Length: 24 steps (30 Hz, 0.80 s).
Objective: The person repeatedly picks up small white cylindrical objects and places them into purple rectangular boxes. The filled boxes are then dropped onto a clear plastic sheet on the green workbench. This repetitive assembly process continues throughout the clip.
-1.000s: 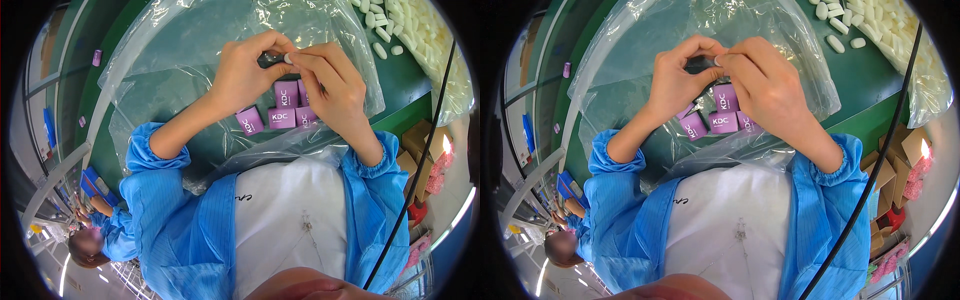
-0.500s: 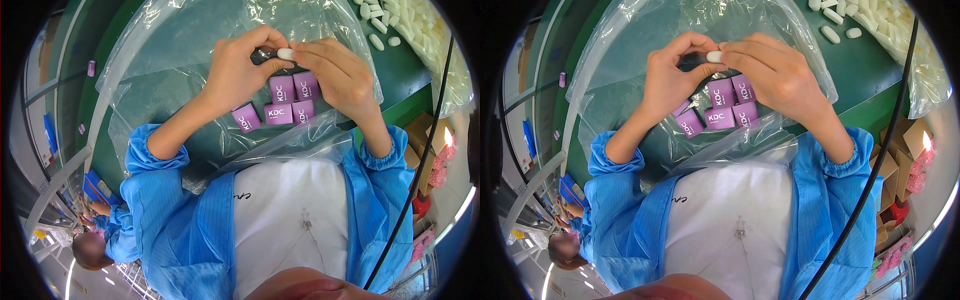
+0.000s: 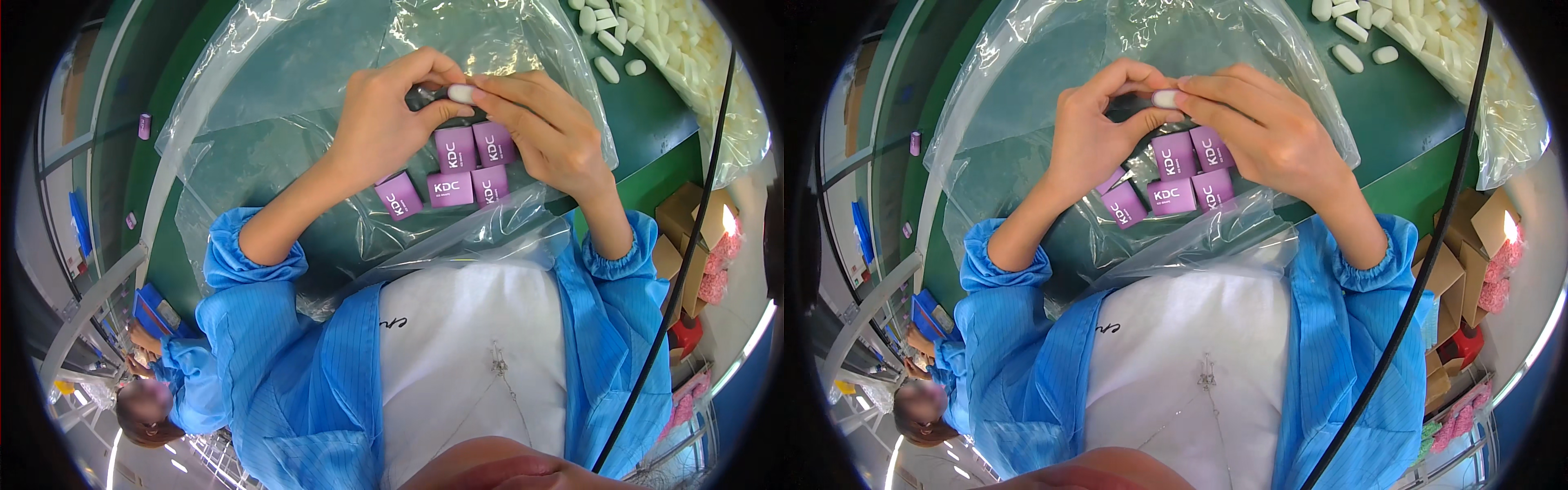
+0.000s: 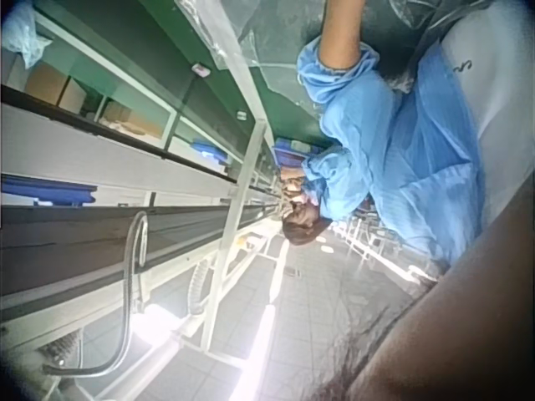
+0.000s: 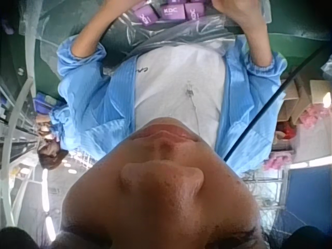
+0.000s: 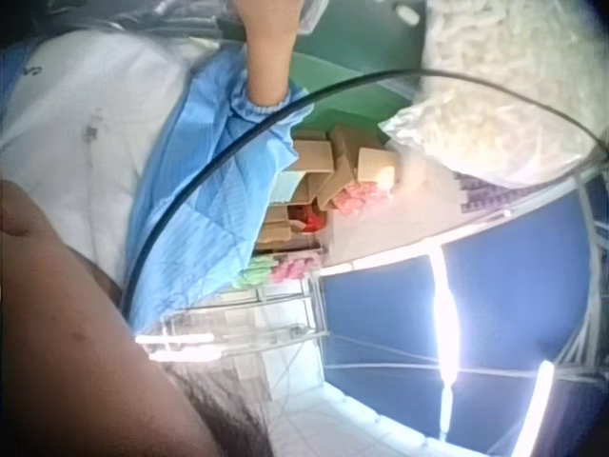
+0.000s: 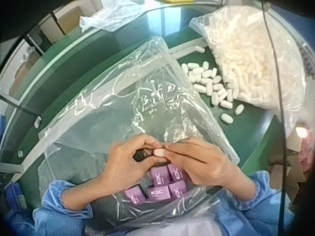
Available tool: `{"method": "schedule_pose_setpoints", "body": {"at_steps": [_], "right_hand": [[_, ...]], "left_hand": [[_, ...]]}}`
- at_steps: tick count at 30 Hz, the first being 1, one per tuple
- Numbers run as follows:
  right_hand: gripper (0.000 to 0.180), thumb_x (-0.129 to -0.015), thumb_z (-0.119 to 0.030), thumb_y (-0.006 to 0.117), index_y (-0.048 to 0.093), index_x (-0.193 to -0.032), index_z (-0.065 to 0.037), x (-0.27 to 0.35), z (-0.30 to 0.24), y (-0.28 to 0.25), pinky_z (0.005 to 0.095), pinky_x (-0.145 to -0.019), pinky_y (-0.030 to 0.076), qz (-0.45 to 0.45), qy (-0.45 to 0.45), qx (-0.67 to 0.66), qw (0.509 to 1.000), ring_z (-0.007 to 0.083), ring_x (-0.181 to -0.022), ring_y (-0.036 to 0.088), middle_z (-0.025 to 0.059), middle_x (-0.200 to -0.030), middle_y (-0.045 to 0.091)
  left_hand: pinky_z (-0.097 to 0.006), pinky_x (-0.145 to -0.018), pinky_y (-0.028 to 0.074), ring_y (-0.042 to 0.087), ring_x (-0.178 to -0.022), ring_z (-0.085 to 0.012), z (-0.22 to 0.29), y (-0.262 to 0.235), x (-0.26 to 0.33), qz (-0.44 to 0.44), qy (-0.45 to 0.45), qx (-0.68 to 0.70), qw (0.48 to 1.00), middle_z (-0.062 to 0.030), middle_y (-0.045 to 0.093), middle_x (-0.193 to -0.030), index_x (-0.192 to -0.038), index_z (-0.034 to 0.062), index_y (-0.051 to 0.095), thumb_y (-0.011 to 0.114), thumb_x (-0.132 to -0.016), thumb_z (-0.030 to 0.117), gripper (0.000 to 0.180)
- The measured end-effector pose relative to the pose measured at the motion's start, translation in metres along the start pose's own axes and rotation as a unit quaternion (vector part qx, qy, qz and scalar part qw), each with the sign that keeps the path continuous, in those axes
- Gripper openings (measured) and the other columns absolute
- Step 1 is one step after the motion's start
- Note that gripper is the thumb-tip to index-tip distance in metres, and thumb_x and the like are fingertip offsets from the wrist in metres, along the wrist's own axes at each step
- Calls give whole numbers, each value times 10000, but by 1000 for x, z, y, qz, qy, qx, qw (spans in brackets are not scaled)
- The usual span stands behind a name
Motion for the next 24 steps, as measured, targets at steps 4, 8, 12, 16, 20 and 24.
{"method": "schedule_pose_setpoints", "body": {"at_steps": [4, 8, 12, 16, 20, 24], "right_hand": [[319, -685, 57, 710, 701, -1002, 80, 5, 1, 0, 381, -724, 578, 4, -3, 6, 1000, 325, -888, 690, 187, -1093, 701], [281, -708, 69, 708, 701, -989, 82, 4, 0, -1, 381, -718, 579, 13, 0, 6, 1000, 325, -865, 693, 186, -1066, 711], [221, -770, 69, 703, 719, -990, 65, 6, -6, -29, 353, -729, 573, 125, 46, 2, 991, 301, -835, 703, 162, -978, 735], [199, -857, -12, 732, 744, -1055, -3, 31, 21, -78, 284, -722, 541, 173, 234, 108, 951, 203, -795, 695, 105, -966, 730], [178, -850, -67, 766, 738, -1026, -59, 50, 48, -84, 294, -702, 540, 77, 299, 203, 929, 172, -777, 673, 57, -973, 699], [128, -850, -77, 766, 712, -962, -48, 63, 57, -73, 308, -705, 543, 89, 262, 210, 938, 201, -791, 666, 51, -953, 686]], "left_hand": [[-266, -813, 583, 736, -918, -141, 1, 1, 0, 4, 9, 2, 1000, -79, 765, -978, -1029, 21, 665, 795, -816, -10, 252], [-268, -832, 577, 725, -930, -125, -1, 3, -1, -1, 6, -4, 1000, -72, 763, -978, -1062, 34, 678, 799, -821, 6, 270], [-285, -894, 555, 697, -974, -143, 2, -21, -5, 38, 63, -22, 997, -83, 744, -1048, -1116, 11, 691, 761, -858, -8, 268], [-285, -977, 499, 653, -1079, -149, -16, -136, -8, 263, 58, -118, 956, -96, 704, -1205, -1254, 4, 678, 643, -988, 84, 280], [-265, -1032, 439, 615, -1146, -133, -112, -292, -8, 259, -56, -191, 945, -63, 694, -1238, -1295, 50, 681, 614, -1021, 190, 315], [-289, -1071, 403, 585, -1202, -160, -199, -351, 10, 184, -162, -233, 941, -86, 668, -1287, -1308, 84, 682, 579, -1038, 244, 331]]}}
Point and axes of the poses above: each hand's wrist, its own x-axis away from the middle knuckle, its own y-axis out of the palm, z = x × y, the point moved 2 cm from there along -x, towards the middle knuckle
